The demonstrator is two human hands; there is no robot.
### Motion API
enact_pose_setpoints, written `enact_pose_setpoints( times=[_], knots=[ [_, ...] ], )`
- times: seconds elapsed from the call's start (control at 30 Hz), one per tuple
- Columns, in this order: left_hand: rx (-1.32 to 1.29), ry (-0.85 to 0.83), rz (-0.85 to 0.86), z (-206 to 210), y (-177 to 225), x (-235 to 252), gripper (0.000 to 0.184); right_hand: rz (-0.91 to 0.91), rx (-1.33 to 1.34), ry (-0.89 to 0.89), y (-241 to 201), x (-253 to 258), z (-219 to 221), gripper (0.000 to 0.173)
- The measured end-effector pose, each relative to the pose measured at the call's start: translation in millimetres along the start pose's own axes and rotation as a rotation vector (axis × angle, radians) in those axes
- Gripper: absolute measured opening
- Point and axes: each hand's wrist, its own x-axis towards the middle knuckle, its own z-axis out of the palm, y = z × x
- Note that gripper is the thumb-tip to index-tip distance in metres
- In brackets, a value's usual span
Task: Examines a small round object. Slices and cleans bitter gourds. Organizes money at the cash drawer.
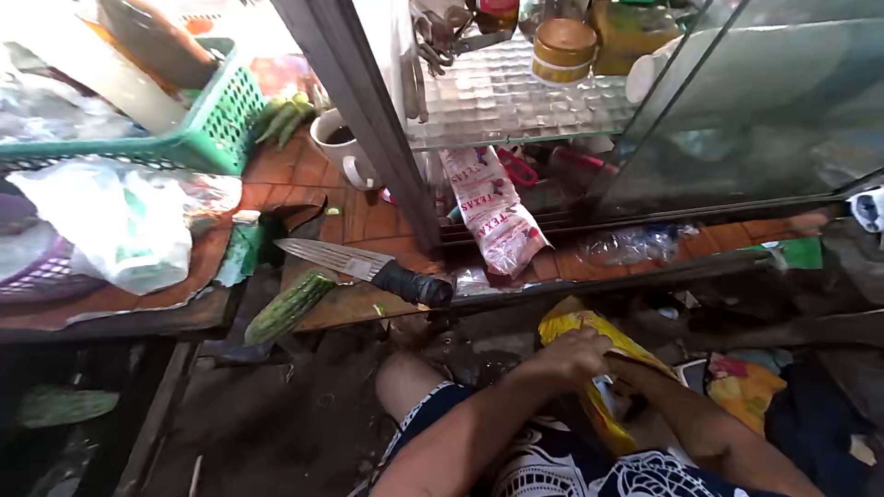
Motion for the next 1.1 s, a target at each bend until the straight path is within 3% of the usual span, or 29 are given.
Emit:
enact_pose_setpoints(
  times=[0.07,0.13,0.2,0.3,0.43,0.53,0.6,0.67,0.77,0.87,0.93,0.97,1.1],
  knots=[
    [0.085,-0.027,-0.065,11.4,-17.7,0.0,0.017,-0.175,-0.076,0.072,43.0,91.4,3.0,0.041],
    [0.125,-0.095,-0.175,20.0,-34.5,-2.6,0.018,-0.107,-0.199,0.15,49.8,124.5,-2.2,0.042],
    [0.156,-0.122,-0.299,22.6,-51.6,-9.7,0.02,-0.005,-0.316,0.282,32.6,122.1,-19.2,0.038],
    [0.173,-0.241,-0.47,15.4,-64.9,-22.1,0.025,-0.002,-0.306,0.351,28.5,123.1,-36.0,0.033],
    [0.117,-0.329,-0.521,10.7,-73.3,-34.0,0.032,-0.076,-0.271,0.301,24.7,121.5,-49.3,0.031],
    [0.061,-0.324,-0.51,3.2,-65.5,-42.0,0.024,-0.201,-0.241,0.179,6.1,97.5,-57.9,0.029],
    [-0.019,-0.277,-0.486,-8.5,-56.9,-51.6,0.032,-0.293,-0.223,0.056,-16.3,66.7,-64.3,0.026],
    [-0.131,-0.213,-0.487,-26.4,-46.2,-65.3,0.05,-0.381,-0.229,-0.033,-44.3,31.2,-69.9,0.024],
    [-0.32,-0.064,-0.573,-55.7,-16.5,-91.0,0.048,-0.57,-0.303,-0.094,-90.4,-25.2,-75.4,0.024],
    [-0.493,0.052,-0.631,-80.6,20.0,-117.2,0.088,-0.97,-0.301,-0.04,-119.2,-60.2,-70.3,0.025],
    [-0.623,0.15,-0.605,-90.3,44.1,-139.3,0.097,-1.186,-0.242,-0.037,-136.6,-75.9,-62.7,0.025],
    [-0.703,0.218,-0.576,-91.8,54.9,-151.4,0.091,-1.274,-0.211,-0.051,-143.9,-81.9,-58.3,0.024],
    [-1.007,0.596,-0.342,-75.8,83.1,-188.9,0.038,-1.491,-0.185,-0.108,-164.3,-103.9,-40.0,0.026]
  ],
)
